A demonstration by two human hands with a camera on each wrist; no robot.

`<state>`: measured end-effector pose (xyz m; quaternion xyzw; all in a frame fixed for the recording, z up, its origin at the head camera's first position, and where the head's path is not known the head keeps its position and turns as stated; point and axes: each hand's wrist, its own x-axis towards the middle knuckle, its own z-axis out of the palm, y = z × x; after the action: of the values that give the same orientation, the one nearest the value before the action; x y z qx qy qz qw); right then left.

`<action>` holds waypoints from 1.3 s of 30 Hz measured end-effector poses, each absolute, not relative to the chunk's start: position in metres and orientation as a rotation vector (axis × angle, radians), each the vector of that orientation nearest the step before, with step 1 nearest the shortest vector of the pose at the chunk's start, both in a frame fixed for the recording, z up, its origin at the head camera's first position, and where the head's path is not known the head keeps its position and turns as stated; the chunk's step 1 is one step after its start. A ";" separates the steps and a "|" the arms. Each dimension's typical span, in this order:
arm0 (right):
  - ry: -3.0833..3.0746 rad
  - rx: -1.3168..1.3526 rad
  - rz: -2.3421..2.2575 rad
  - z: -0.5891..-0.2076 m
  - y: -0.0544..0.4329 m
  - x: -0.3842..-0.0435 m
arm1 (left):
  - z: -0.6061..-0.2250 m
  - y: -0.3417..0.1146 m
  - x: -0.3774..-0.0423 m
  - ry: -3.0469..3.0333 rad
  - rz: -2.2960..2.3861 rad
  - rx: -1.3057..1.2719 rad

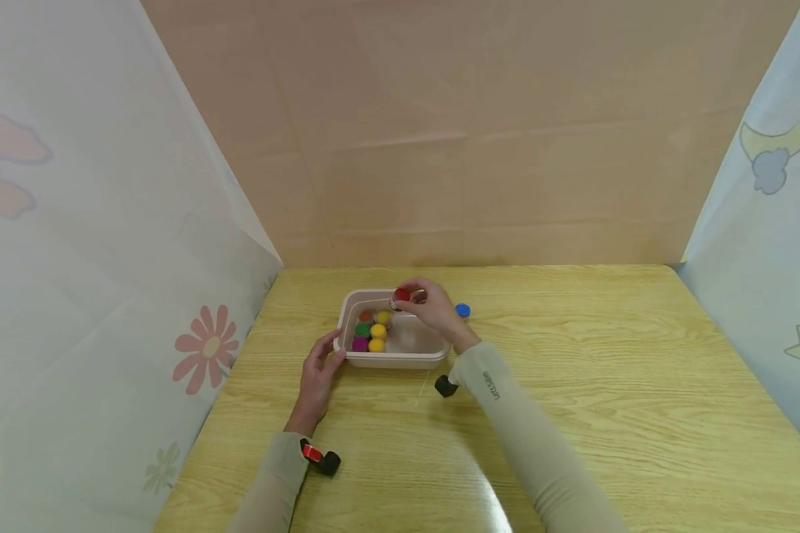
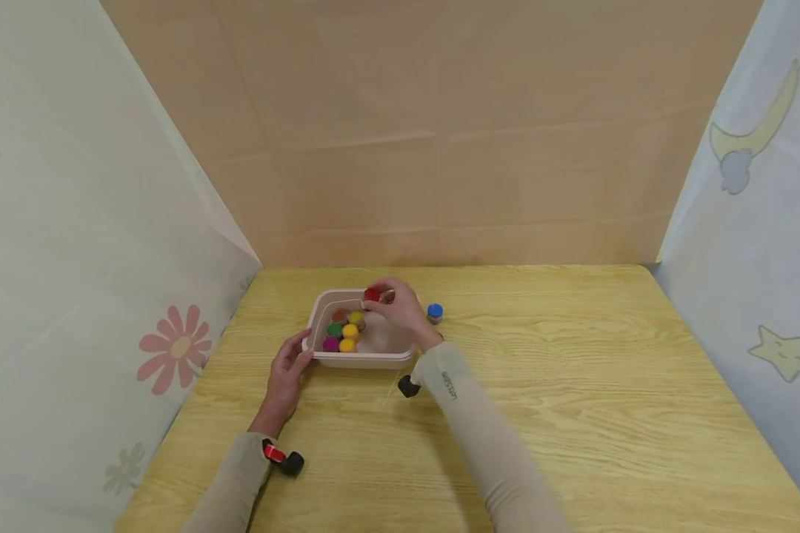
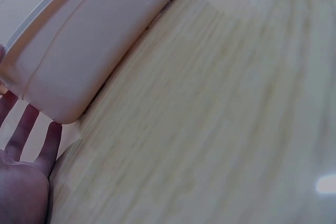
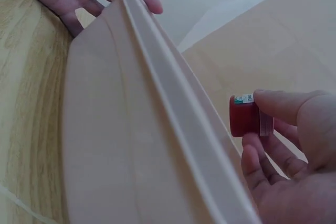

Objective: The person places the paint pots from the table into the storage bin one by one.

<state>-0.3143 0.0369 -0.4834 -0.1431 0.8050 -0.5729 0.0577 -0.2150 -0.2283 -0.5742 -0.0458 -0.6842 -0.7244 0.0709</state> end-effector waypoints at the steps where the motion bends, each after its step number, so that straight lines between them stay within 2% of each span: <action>1: 2.439 -0.433 -1.727 -0.483 0.036 -0.314 | -0.574 -0.228 -0.215 -2.054 -2.181 -0.139; 16: 2.530 -0.391 -1.556 -0.491 0.025 -0.312 | -0.574 -0.228 -0.215 -2.030 -2.198 -0.150; 39: 2.813 -0.516 -1.220 -0.506 0.017 -0.319 | -0.573 -0.225 -0.215 -2.027 -2.193 -0.155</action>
<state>-0.3190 0.0173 -0.5064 -0.1661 0.9045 -0.3924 0.0163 -0.2150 -0.2252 -0.5730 -0.0516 -0.6758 -0.7314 0.0757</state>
